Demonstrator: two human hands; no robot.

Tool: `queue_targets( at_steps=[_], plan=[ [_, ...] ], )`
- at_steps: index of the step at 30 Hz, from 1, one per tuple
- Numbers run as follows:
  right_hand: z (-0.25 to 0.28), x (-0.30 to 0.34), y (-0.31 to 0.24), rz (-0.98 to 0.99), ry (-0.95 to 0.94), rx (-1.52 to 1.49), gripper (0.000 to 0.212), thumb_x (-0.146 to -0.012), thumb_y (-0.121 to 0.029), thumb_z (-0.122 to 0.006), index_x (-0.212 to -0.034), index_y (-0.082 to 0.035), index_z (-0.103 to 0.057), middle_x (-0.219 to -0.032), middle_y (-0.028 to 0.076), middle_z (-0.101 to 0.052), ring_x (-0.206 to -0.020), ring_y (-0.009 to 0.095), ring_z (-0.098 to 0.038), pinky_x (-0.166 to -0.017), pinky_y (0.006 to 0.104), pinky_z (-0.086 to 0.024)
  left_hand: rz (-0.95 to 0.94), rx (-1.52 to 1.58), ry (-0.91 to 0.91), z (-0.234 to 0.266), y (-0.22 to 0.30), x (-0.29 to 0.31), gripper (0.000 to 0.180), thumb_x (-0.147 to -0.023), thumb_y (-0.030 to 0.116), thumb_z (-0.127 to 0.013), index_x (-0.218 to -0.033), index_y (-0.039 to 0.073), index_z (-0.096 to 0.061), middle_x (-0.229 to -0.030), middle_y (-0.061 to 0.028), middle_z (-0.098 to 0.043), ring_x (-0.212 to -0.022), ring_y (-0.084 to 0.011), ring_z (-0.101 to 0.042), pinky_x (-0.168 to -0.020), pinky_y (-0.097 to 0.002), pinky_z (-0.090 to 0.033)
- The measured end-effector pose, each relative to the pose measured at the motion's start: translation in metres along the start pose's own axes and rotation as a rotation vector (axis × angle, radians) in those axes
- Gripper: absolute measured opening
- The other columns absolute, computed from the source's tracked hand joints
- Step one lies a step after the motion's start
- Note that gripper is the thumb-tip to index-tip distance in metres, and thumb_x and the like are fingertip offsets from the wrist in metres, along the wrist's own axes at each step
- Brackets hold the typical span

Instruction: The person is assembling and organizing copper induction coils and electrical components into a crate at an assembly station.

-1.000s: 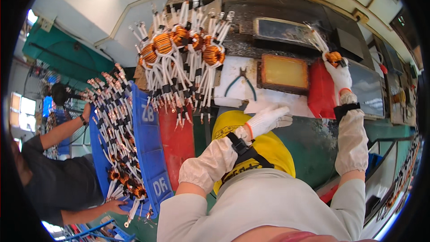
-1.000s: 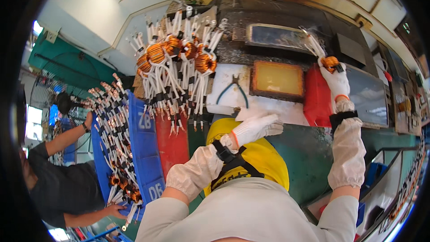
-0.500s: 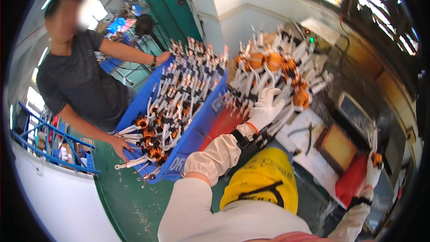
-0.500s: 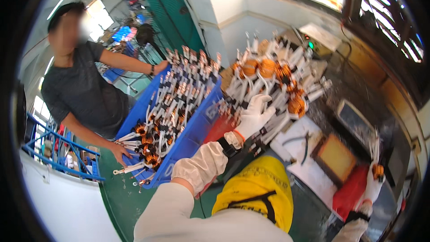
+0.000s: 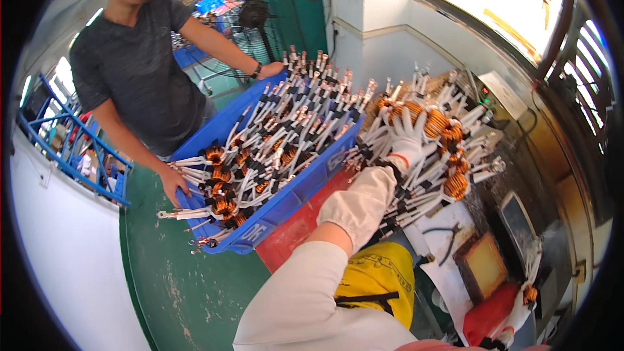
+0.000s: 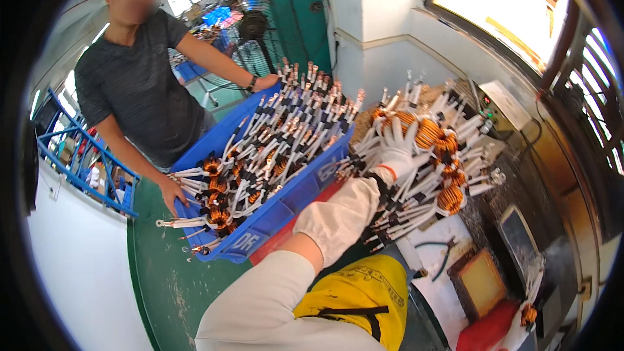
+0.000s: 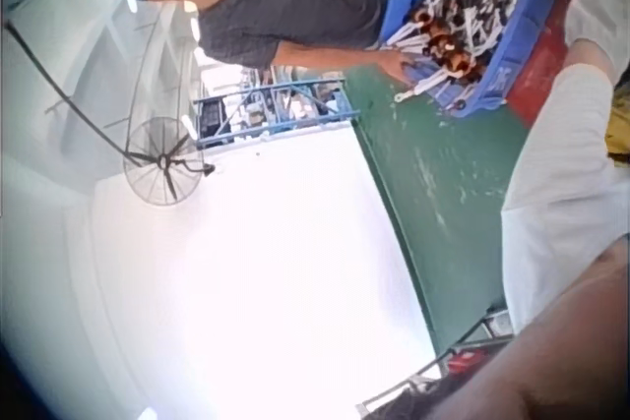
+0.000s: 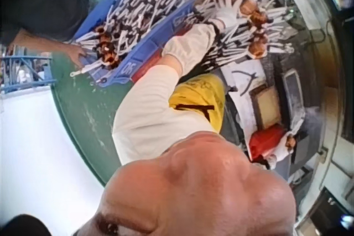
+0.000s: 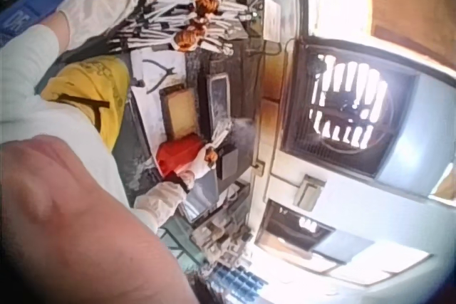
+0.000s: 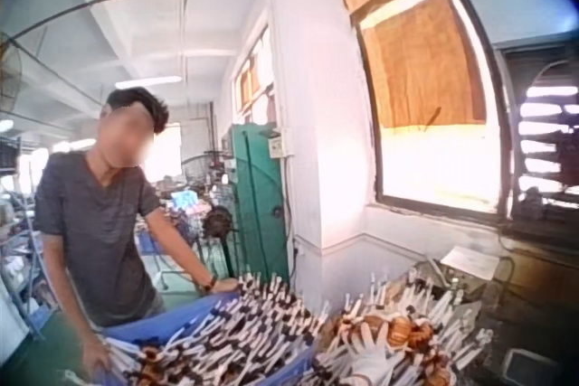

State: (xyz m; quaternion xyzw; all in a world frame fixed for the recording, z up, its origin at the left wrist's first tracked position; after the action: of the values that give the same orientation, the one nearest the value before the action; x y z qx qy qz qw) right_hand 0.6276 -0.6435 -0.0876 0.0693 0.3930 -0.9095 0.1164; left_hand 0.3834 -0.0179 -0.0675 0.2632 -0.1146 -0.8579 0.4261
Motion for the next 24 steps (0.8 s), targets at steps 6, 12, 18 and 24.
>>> queue_targets(
  at_steps=[6, 12, 18, 24],
  plan=[
    [0.009, -0.008, 0.018, 0.017, -0.077, 0.051, 0.040, -0.090, -0.019, -0.062, -0.125, -0.001, -0.054, -0.118, 0.012, -0.061, -0.103, 0.017, -0.059, -0.089, 0.0304, -0.046, 0.001, 0.034, 0.099, -0.015, -0.003, 0.004, 0.097, -0.066, 0.060, -0.068, -0.147, 0.026, -0.028, -0.150, -0.0238, -0.016, -0.130, -0.0533, -0.024, -0.104, -0.0691, -0.017],
    [0.007, -0.006, 0.009, 0.001, -0.087, -0.046, 0.041, -0.091, -0.020, -0.061, -0.126, -0.001, -0.053, -0.121, 0.010, -0.061, -0.109, 0.020, -0.059, -0.092, 0.0299, -0.044, 0.009, 0.084, 0.128, -0.014, -0.003, 0.002, 0.088, -0.065, 0.057, -0.070, -0.140, 0.024, -0.039, -0.148, -0.0232, -0.019, -0.128, -0.0524, -0.025, -0.102, -0.0695, -0.019],
    [0.009, -0.005, 0.012, -0.012, -0.083, -0.012, 0.042, -0.092, -0.021, -0.061, -0.127, -0.001, -0.052, -0.122, 0.010, -0.061, -0.111, 0.020, -0.058, -0.094, 0.0302, -0.043, -0.007, 0.024, 0.146, -0.019, -0.002, 0.002, 0.086, -0.068, 0.059, -0.067, -0.139, 0.021, -0.037, -0.147, -0.0246, -0.018, -0.127, -0.0522, -0.027, -0.104, -0.0652, -0.020],
    [0.003, -0.010, -0.011, -0.062, -0.047, 0.165, 0.046, -0.091, -0.029, -0.061, -0.126, -0.001, -0.053, -0.122, 0.014, -0.060, -0.112, 0.025, -0.057, -0.094, 0.0331, -0.043, -0.008, 0.093, 0.263, -0.013, -0.009, 0.001, 0.084, -0.066, 0.055, -0.069, -0.136, 0.020, -0.041, -0.148, -0.0240, -0.020, -0.127, -0.0540, -0.026, -0.103, -0.0707, -0.018]
  ],
)
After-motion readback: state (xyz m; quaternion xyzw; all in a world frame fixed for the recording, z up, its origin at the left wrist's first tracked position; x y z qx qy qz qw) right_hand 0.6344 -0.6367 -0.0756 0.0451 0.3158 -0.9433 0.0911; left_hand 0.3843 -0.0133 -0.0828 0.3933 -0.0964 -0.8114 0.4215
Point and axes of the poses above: each hand's wrist, its own x-axis away from the middle knuckle, its own z-axis out of the back of the hand, y = z × x, the point moved 3 cm from there along -x, towards the middle knuckle
